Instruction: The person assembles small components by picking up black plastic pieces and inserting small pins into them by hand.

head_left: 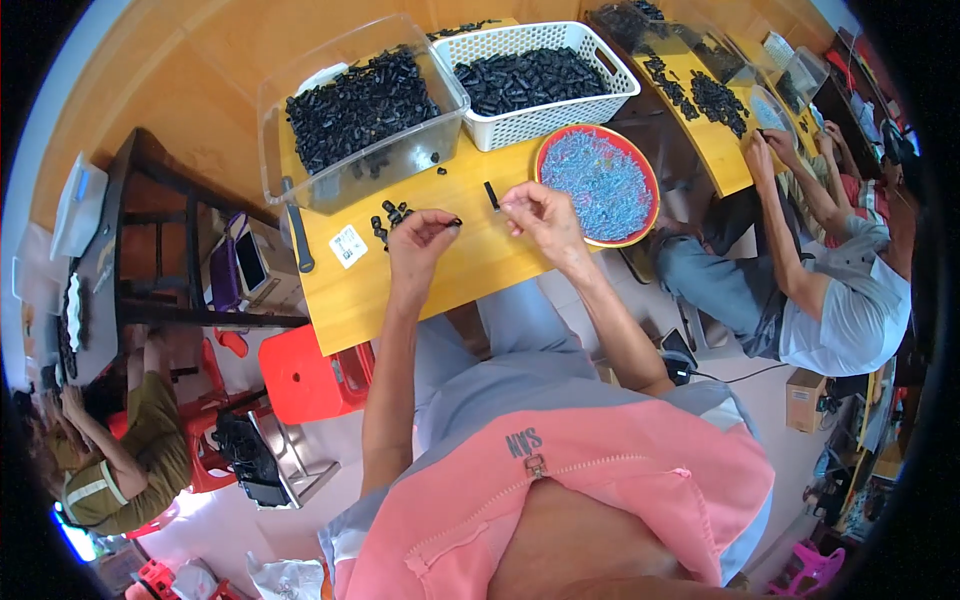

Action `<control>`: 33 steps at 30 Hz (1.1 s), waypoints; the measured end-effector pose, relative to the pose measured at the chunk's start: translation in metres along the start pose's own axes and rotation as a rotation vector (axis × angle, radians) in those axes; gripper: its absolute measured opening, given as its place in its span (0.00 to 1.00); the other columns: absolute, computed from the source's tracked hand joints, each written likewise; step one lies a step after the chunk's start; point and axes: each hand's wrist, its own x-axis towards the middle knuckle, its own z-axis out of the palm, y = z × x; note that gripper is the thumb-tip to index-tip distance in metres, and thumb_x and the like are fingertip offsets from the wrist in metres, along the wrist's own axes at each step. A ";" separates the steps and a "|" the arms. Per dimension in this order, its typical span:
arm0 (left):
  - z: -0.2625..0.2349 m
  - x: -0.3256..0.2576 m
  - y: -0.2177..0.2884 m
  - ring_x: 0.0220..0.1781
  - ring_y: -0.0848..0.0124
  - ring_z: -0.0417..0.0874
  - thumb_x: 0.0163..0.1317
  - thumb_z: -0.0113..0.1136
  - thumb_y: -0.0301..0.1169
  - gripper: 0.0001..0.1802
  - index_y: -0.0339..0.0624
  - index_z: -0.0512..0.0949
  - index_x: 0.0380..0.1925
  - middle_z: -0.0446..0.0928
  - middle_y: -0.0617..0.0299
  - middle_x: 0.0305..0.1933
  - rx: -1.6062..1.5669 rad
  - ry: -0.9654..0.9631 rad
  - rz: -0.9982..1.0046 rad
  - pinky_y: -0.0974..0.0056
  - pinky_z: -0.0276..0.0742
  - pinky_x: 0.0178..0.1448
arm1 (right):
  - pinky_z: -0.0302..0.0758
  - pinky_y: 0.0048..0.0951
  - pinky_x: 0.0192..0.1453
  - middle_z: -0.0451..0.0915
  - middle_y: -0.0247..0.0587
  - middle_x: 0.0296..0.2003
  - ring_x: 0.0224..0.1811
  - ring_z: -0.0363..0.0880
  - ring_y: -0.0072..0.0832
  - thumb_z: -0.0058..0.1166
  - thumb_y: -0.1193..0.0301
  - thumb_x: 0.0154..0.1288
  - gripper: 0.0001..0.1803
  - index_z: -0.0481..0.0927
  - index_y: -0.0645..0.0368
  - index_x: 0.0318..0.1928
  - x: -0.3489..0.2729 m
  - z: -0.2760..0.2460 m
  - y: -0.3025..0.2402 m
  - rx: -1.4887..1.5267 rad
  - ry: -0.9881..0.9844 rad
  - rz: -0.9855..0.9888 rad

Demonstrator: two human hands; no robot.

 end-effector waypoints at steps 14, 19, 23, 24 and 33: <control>0.008 -0.037 -0.009 0.33 0.76 0.78 0.50 0.59 0.17 0.09 0.32 0.74 0.33 0.77 0.60 0.32 -0.217 0.001 -0.041 0.73 0.75 0.40 | 0.68 0.16 0.26 0.73 0.31 0.23 0.23 0.71 0.15 0.54 0.79 0.54 0.03 0.75 0.65 0.30 -0.019 0.034 -0.019 -0.417 -0.230 -0.194; 0.007 -0.044 -0.013 0.34 0.75 0.78 0.50 0.59 0.18 0.08 0.32 0.74 0.33 0.77 0.60 0.32 -0.281 -0.008 -0.063 0.72 0.75 0.41 | 0.69 0.26 0.25 0.73 0.39 0.21 0.22 0.74 0.25 0.56 0.78 0.50 0.04 0.75 0.65 0.28 -0.022 0.035 -0.011 -0.266 -0.207 0.022; 0.002 -0.050 -0.025 0.34 0.75 0.78 0.52 0.58 0.20 0.07 0.34 0.75 0.33 0.77 0.60 0.32 -0.307 0.054 -0.107 0.71 0.76 0.42 | 0.69 0.26 0.25 0.73 0.40 0.21 0.21 0.73 0.27 0.56 0.78 0.50 0.04 0.76 0.64 0.29 -0.029 0.045 0.000 -0.336 -0.178 -0.190; 0.001 -0.050 -0.028 0.34 0.74 0.78 0.52 0.58 0.19 0.07 0.33 0.75 0.33 0.77 0.60 0.32 -0.354 0.081 -0.095 0.71 0.76 0.42 | 0.70 0.24 0.25 0.73 0.39 0.22 0.23 0.74 0.26 0.56 0.79 0.50 0.04 0.76 0.65 0.29 -0.030 0.049 0.005 -0.386 -0.189 -0.269; -0.013 -0.058 -0.047 0.33 0.75 0.78 0.52 0.57 0.18 0.07 0.34 0.75 0.32 0.77 0.61 0.31 -0.323 0.087 -0.121 0.72 0.75 0.41 | 0.71 0.35 0.31 0.75 0.48 0.25 0.27 0.75 0.40 0.54 0.72 0.51 0.07 0.77 0.64 0.28 0.046 0.060 0.044 -0.522 0.044 -0.309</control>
